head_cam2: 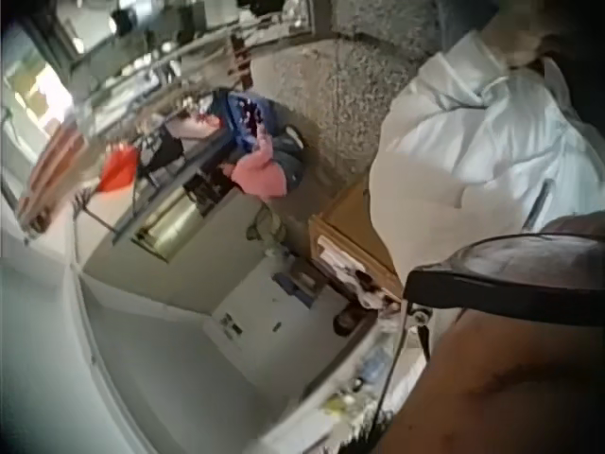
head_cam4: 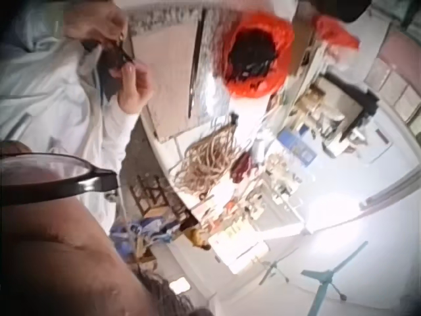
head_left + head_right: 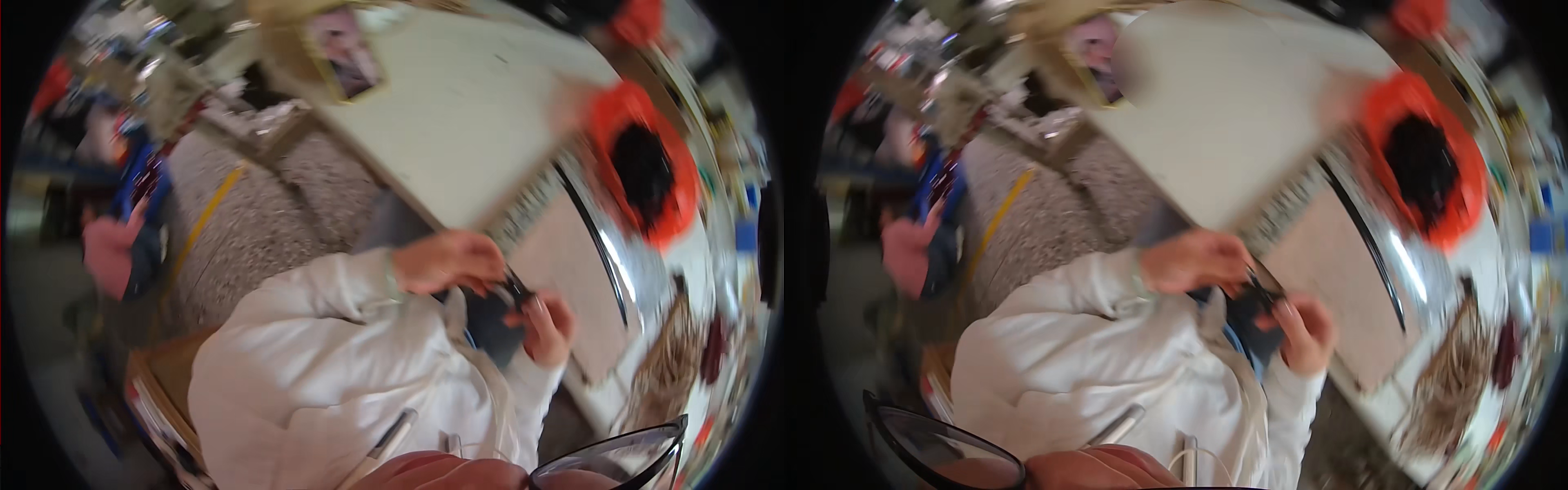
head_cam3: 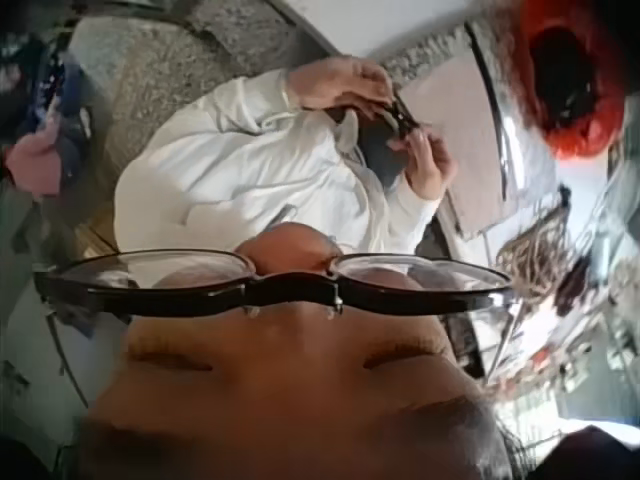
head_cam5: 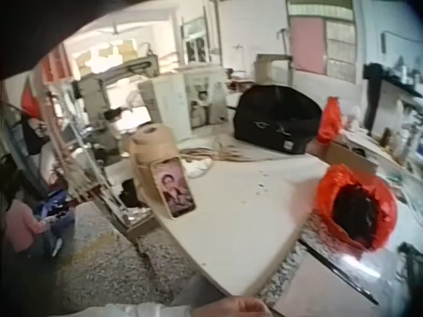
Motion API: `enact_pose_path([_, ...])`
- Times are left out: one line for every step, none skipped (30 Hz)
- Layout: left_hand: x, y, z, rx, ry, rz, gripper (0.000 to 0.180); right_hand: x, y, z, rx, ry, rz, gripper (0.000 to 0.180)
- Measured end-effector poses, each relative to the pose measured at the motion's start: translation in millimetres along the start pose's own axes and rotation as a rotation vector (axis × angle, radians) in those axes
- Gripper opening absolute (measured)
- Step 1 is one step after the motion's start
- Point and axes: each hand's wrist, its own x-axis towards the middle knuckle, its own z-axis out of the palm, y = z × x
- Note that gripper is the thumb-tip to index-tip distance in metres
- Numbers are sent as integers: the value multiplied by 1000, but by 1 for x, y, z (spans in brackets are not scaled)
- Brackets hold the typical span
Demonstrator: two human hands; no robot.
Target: The person repeatedly folds and shapes black strips into bows by hand and places the finished bows into a bag.
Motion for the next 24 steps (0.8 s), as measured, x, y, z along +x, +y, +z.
enact_pose_path([0, -3, -2, 4, -48, 2, 22, -2, 3, -2, 8, -33, -25, 13])
enact_pose_path([-2, 0, 2, -29, -87, -10, 22, 0, 5, -2, 15, -50, -51, 13])
enact_pose_path([-5, 0, 4, -37, -122, 13, 22, 1, 2, 11, 29, -127, -42, 13])
enact_pose_path([-8, -1, 6, -28, -148, 26, 22, -4, -5, 25, 23, -106, -47, 14])
enact_pose_path([-10, -5, 4, 19, -137, 48, 22, -7, -7, 31, 16, -71, -58, 16])
enact_pose_path([-13, -7, 4, 64, -132, 68, 22, -5, -6, 28, 12, -110, -54, 16])
enact_pose_path([-17, -9, 3, 65, -113, 95, 22, -3, -5, 23, -73, -171, 39, 17])
enact_pose_path([-20, -10, 3, 17, -103, 77, 22, 0, -3, 20, -160, -226, 131, 19])
enact_pose_path([-23, -10, 4, -30, -100, 52, 21, 1, -2, 21, -159, -239, 113, 19])
enact_pose_path([-26, -10, 5, -29, -93, 67, 21, 0, -1, 24, -164, -255, 111, 19])
enact_pose_path([-30, -9, 7, 0, -84, 97, 21, -2, 0, 27, -162, -236, 75, 18])
enact_pose_path([-33, -8, 9, 29, -72, 131, 22, -2, 0, 30, -160, -222, 39, 17])
enact_pose_path([-35, -9, 9, 30, -63, 150, 22, -2, 1, 31, -165, -242, 36, 17])
enact_pose_path([-38, -10, 9, 149, -40, 165, 23, -2, 4, 32, -211, -280, -28, 16])
enact_pose_path([-40, -11, 9, 267, -17, 176, 24, -1, 7, 32, -257, -314, -94, 15])
enact_pose_path([-43, -13, 9, 270, -7, 193, 24, -1, 10, 34, -260, -333, -99, 15])
enact_pose_path([-46, -16, 8, 367, 44, 266, 24, 0, 13, 35, -307, -319, -131, 15])
enact_pose_path([-50, -18, 9, 462, 94, 337, 23, -1, 15, 36, -355, -301, -162, 15])
enact_pose_path([-53, -18, 9, 463, 104, 350, 23, -2, 15, 38, -357, -317, -167, 15])
enact_pose_path([-58, -16, 10, 527, 132, 370, 23, -2, 15, 39, -331, -302, -150, 15])
enact_pose_path([-61, -16, 11, 588, 155, 387, 23, -4, 15, 39, -311, -282, -133, 14])
enact_pose_path([-65, -17, 13, 586, 159, 398, 23, -6, 16, 40, -316, -291, -136, 14])
enact_pose_path([-69, -19, 15, 545, 169, 335, 22, -8, 16, 41, -344, -311, -160, 13])
enact_pose_path([-72, -21, 18, 511, 179, 274, 22, -10, 16, 40, -369, -334, -189, 12])
